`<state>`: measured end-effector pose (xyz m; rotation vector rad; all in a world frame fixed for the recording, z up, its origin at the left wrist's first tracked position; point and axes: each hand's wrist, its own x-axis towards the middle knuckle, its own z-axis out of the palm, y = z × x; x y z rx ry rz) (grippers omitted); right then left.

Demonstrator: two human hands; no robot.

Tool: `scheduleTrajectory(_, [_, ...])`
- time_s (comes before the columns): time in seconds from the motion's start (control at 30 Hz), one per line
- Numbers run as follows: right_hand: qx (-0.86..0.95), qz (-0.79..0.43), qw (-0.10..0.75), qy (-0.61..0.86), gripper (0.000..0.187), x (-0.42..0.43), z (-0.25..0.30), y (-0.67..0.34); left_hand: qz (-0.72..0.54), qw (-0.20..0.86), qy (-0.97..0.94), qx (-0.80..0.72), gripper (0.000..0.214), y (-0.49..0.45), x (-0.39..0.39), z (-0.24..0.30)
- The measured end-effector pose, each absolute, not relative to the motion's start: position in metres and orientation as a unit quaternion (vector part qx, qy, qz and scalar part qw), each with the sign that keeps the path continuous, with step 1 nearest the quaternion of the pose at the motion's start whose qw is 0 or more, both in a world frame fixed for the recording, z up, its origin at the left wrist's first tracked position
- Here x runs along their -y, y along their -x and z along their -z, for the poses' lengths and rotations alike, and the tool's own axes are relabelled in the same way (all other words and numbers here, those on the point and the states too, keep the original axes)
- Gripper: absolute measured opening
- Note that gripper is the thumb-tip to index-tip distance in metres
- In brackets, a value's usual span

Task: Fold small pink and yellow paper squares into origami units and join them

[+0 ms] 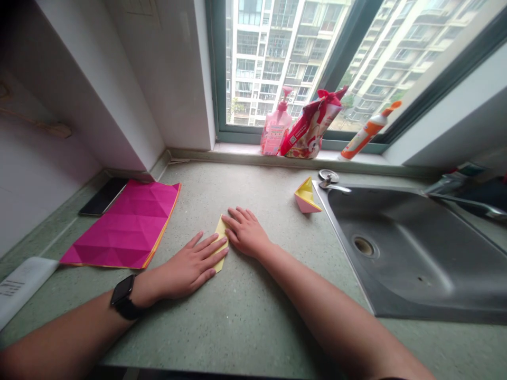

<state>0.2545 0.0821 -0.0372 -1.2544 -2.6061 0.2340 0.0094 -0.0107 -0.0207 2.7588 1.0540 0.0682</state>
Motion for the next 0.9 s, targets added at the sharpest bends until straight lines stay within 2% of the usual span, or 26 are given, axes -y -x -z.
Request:
scheduleTrajectory(0.23, [0.869,-0.068,0.109,0.478,0.05,-0.077,0.044,-0.241,-0.001,0.078,-0.918,-0.389,0.06,-0.013,0.019,0.026])
scheduleTrajectory(0.6, [0.859,-0.056,0.127,0.492,0.049,-0.078,0.05,-0.236,0.047,0.109,-0.915,-0.386,0.061,-0.004,0.037,0.01])
scheduleTrajectory(0.77, [0.86,-0.062,0.201,0.465,0.047,-0.083,0.057,-0.24,0.028,0.127,-0.927,-0.353,0.065,0.022,0.064,0.01])
scheduleTrajectory(0.9, [0.839,-0.11,0.299,0.441,0.049,-0.09,0.062,-0.248,-0.12,0.13,-0.886,-0.428,0.076,0.025,0.066,0.012])
